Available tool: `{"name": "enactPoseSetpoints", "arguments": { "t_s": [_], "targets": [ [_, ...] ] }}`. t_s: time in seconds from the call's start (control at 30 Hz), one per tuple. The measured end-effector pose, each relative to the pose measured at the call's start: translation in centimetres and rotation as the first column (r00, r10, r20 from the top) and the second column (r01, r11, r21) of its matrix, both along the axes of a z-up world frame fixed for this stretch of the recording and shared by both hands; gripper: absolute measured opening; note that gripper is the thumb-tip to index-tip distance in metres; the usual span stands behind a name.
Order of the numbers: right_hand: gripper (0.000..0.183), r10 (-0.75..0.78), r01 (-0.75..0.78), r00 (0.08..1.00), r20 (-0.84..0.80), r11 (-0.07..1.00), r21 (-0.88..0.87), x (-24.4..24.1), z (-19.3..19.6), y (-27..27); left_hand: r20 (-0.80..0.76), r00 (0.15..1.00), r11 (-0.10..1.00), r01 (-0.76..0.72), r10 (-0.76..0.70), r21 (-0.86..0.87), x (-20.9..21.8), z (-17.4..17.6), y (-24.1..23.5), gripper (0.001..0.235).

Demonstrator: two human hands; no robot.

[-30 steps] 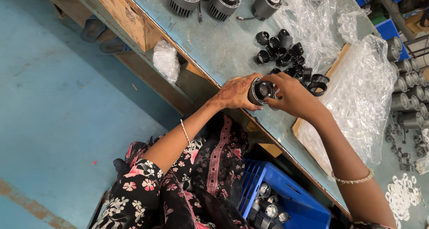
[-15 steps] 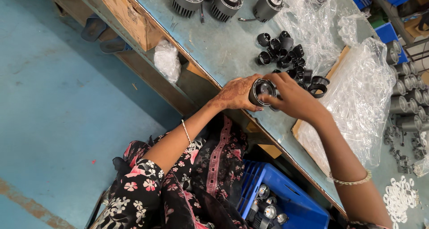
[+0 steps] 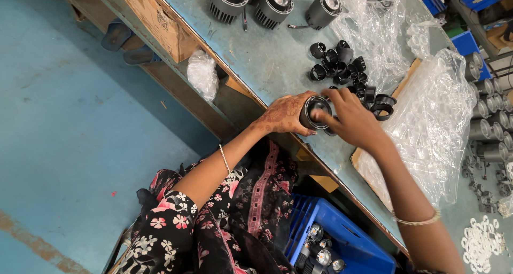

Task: The person assembles LED light fixtures by inserting clear plastic lenses into cylindrical housings and then screwing on black plastic caps. The person handles the components by hand, placing finished units on the table.

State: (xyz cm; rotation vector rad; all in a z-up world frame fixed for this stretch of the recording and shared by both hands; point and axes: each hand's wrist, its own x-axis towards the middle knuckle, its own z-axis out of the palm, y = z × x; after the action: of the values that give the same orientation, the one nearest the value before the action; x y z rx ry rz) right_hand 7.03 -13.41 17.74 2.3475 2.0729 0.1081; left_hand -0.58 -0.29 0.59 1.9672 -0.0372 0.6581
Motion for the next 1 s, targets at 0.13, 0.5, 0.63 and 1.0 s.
{"name": "enactPoseSetpoints", "arguments": {
  "t_s": [0.13,0.5,0.63,1.0],
  "targets": [
    [0.062,0.067,-0.098,0.958,-0.28,0.99,-0.097,2.2,0.2,-0.4,-0.045,0.999,0.999,-0.022,0.023,0.023,0.6,-0.6,0.0,0.104],
    [0.054,-0.128,0.129,0.992,0.018,0.989,-0.073,3.2,-2.9,0.0,-0.018,1.0,0.997,-0.014,0.016,0.077,1.6,-1.7,-0.1,0.101],
    [0.067,-0.12,0.019,0.905,-0.408,0.97,-0.243,3.2,-0.8,0.0,0.025,0.997,0.992,-0.078,0.076,0.097,1.7,-1.6,-0.1,0.109],
    [0.056,-0.303,0.297,0.953,-0.015,0.94,-0.166,0.8,-1.9,0.7,-0.052,0.999,0.999,-0.011,0.012,0.034,0.6,-0.7,-0.1,0.101]
  ]
}}
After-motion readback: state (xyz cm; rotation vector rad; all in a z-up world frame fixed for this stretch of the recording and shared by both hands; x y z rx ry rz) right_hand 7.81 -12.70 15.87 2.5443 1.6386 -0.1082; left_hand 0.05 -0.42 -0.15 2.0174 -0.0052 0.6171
